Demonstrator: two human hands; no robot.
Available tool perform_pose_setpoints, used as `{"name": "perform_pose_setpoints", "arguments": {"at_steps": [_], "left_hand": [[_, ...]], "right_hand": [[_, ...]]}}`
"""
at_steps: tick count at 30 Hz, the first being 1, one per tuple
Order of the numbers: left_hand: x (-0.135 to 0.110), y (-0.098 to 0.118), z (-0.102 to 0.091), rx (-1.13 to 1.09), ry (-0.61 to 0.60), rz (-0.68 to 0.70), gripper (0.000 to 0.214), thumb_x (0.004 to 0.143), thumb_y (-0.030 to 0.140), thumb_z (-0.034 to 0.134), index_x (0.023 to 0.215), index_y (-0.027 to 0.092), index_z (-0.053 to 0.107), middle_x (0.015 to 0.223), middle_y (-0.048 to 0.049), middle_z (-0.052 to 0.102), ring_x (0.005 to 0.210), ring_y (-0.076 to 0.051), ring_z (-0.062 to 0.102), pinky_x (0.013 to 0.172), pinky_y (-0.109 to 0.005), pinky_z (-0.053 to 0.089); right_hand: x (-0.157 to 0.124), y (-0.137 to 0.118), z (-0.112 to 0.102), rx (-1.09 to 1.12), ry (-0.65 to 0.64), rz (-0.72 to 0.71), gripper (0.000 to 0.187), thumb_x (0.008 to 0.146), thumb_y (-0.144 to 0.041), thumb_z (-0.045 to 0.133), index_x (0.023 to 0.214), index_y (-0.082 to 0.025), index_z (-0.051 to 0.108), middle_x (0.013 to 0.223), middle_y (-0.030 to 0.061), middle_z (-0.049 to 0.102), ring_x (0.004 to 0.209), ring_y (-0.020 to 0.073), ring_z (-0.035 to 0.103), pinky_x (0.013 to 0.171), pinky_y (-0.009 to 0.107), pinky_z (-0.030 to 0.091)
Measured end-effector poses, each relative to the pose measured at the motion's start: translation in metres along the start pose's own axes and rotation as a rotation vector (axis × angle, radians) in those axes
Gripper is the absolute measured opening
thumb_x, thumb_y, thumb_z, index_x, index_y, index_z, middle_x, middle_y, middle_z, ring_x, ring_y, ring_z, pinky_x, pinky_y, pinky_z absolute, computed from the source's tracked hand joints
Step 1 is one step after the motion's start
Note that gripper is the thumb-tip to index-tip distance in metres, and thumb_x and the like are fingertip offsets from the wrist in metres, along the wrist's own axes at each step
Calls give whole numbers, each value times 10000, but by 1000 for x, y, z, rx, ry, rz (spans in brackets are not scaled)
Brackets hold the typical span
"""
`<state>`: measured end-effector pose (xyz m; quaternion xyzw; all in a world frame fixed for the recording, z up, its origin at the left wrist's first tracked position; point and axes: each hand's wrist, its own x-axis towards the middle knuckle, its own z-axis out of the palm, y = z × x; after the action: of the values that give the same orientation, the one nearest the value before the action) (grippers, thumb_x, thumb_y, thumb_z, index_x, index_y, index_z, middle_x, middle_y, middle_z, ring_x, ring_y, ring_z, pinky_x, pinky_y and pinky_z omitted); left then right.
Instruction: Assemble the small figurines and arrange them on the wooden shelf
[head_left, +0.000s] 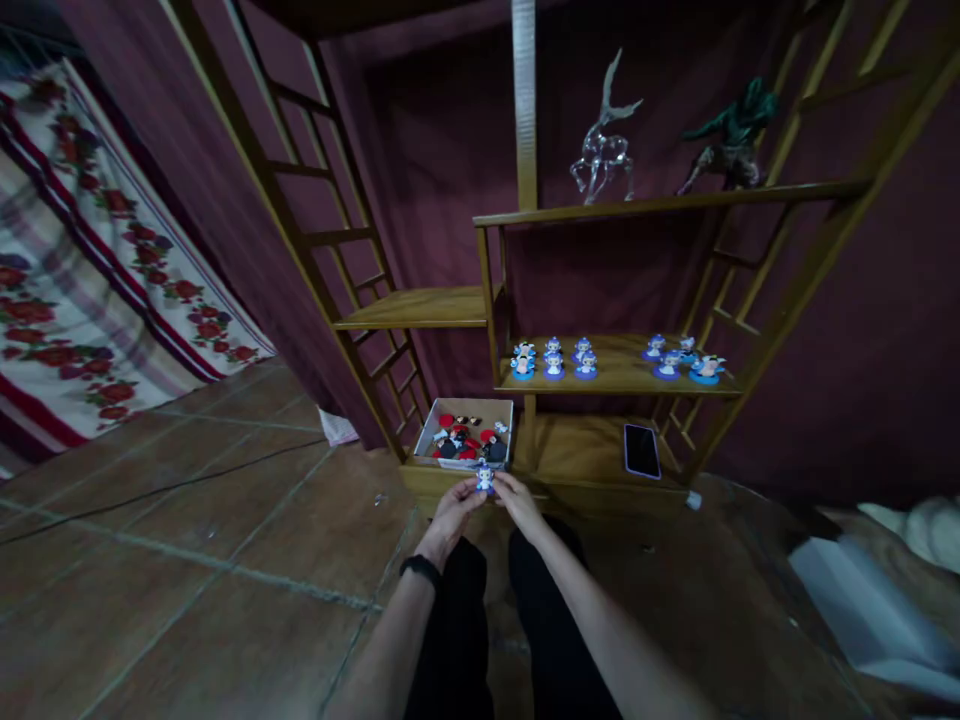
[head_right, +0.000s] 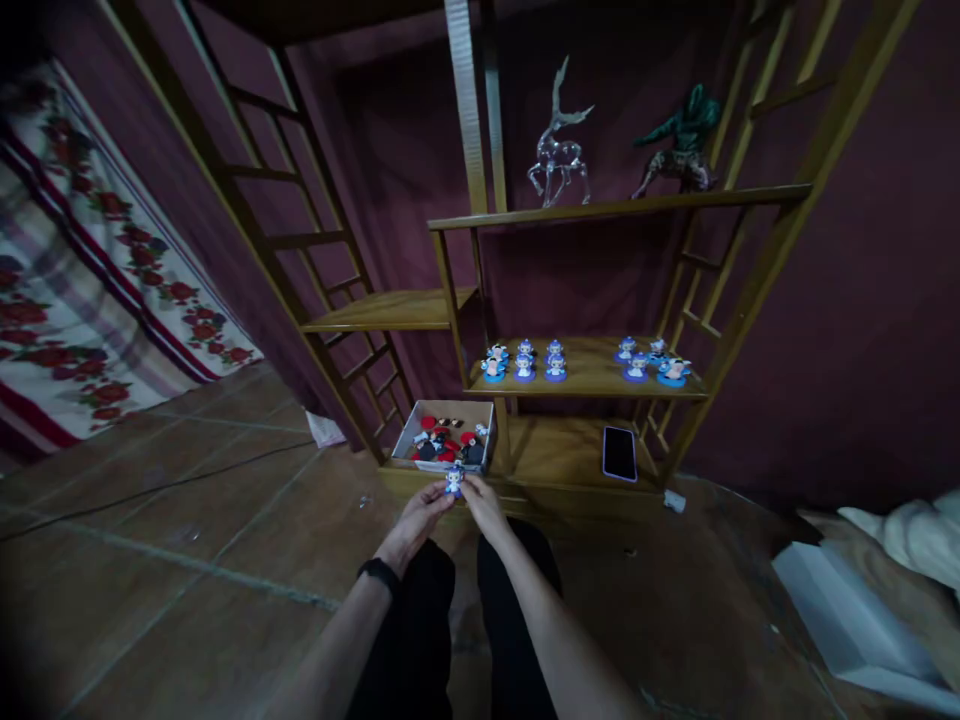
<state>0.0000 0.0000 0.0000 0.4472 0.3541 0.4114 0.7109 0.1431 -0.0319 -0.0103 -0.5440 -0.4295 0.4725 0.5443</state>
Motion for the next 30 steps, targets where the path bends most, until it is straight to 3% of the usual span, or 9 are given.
{"name": "perform_pose_setpoints", "arguments": {"at_steps": [7,18,30], "left_hand": [[-1,-5,2,53,6,51,372,531,198,785,879,131,671,833,-68,689,769,-158,608,797,-295,420],[-3,-7,1,86,-15,70,371,504,209,797,842,130,664,798,-71,688,731,-163,612,771,-309,428],[0,-6,0,32,-8,23,397,519,205,794,882,117,657,818,-82,688,728,-163,621,757,-297,429]], "right_hand": [[1,6,1,29,-49,-1,362,688,-423,576,958,-197,659,870,35,679,819,194,617,752,345,501],[-2,2,-1,69,-118,72,335,642,-417,619,892,-197,658,868,30,670,805,180,614,733,321,490],[2,3,1,149,-34,125,356,581,-434,667,830,-180,667,808,34,676,699,155,621,705,316,496]]}}
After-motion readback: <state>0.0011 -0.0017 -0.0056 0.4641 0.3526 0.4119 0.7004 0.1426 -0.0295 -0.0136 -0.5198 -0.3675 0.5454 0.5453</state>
